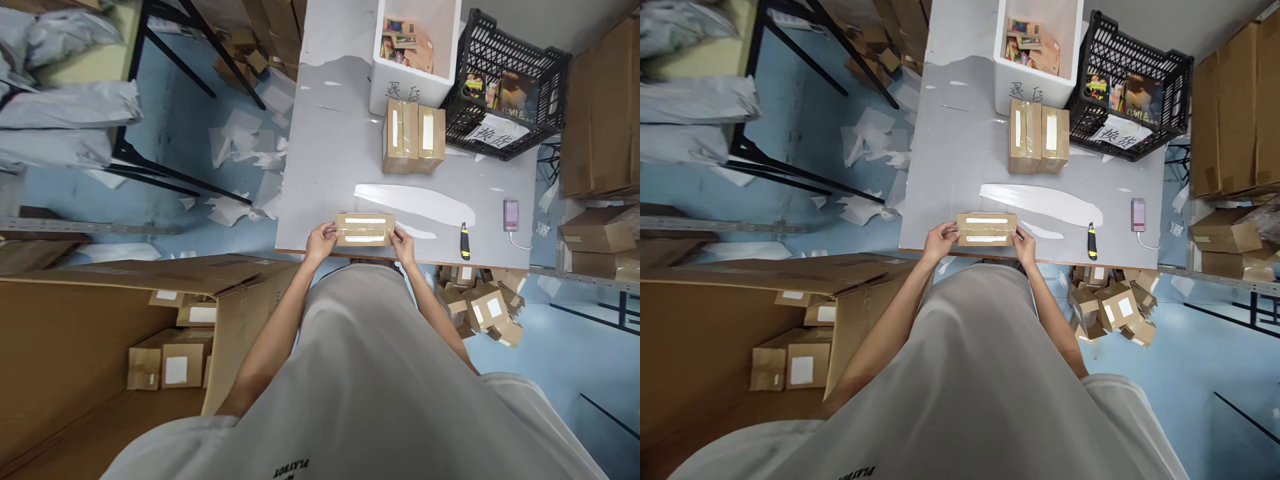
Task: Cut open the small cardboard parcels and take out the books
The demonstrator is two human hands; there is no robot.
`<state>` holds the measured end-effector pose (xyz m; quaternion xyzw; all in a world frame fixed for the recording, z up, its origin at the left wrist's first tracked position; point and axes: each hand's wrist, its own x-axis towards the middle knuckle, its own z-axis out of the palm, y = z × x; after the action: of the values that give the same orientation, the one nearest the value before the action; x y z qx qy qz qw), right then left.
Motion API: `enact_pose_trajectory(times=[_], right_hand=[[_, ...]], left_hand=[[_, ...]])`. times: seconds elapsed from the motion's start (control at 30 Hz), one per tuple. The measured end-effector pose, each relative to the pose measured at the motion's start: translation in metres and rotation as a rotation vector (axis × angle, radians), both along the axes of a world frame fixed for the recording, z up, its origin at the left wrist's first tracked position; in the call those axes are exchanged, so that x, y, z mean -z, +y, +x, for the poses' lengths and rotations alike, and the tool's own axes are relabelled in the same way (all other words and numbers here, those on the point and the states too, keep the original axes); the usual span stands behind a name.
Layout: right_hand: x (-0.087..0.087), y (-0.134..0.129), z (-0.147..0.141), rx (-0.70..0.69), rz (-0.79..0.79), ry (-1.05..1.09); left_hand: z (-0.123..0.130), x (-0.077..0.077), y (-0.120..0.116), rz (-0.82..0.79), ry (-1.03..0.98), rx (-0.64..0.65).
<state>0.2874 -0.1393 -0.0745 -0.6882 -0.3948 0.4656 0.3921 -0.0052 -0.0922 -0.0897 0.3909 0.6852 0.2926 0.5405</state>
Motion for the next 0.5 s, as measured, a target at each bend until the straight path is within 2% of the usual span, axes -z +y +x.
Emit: enact_pose_trajectory(times=[0.1,0.17,0.4,0.5], right_hand=[[-0.002,0.000,0.004,0.011,0.039,-0.022],[-0.001,-0.002,0.010,0.002,0.041,-0.056],[0.016,-0.023,0.018,-0.032,-0.213,-0.117],[0.018,-0.035,0.014,-0.025,-0.228,-0.103]], left_hand=[[0.000,0.001,-0.009,0.104,0.018,-0.017],[0.001,0.002,-0.014,0.111,0.023,-0.010],[-0.001,0.018,-0.027,-0.039,-0.025,0.039],[-0.003,0.020,-0.030,-0.067,-0.038,0.045]])
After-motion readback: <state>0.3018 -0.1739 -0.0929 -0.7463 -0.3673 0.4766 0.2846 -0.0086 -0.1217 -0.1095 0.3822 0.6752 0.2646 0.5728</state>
